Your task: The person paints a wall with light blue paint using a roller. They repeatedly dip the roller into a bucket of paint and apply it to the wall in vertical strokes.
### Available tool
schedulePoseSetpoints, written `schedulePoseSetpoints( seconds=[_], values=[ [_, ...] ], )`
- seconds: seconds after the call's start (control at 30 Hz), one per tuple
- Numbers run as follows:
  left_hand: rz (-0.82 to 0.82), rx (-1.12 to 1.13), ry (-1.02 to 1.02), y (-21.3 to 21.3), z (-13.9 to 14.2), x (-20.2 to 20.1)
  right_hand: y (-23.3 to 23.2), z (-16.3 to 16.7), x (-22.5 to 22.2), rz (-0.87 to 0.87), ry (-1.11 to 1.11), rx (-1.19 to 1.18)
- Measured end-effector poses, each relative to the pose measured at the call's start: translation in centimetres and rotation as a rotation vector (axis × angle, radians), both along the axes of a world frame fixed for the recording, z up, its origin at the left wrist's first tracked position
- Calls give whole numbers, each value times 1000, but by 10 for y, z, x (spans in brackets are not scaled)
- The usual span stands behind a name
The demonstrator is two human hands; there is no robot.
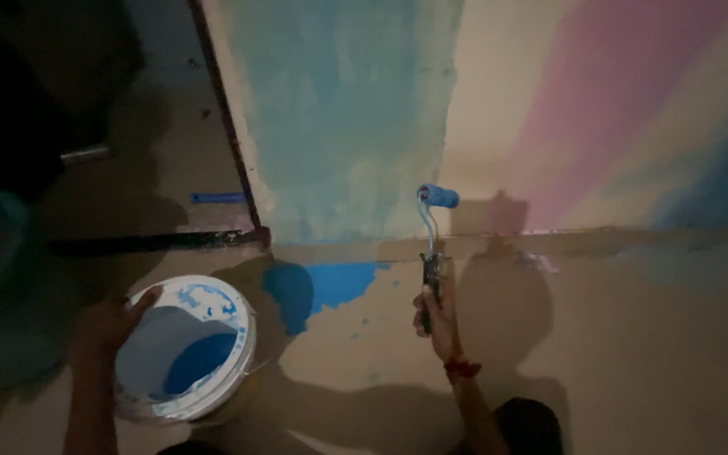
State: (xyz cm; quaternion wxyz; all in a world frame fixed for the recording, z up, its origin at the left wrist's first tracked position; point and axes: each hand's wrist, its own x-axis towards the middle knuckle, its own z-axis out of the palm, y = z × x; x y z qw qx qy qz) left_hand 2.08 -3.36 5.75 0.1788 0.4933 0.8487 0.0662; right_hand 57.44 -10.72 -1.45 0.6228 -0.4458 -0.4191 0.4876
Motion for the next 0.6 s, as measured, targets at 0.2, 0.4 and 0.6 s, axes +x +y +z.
schedulePoseSetpoints(
  seconds=[0.2,0.4,0.6],
  values=[
    [-23,144,-14,-3,-2,1,5,11,-13,-158,-290,-62],
    [-72,-6,35,11,-5,3,25,12,-29,-261,-493,-177],
    [-21,58,-125,17,-12,6,43,12,-26,-354,-641,-82]
  ],
)
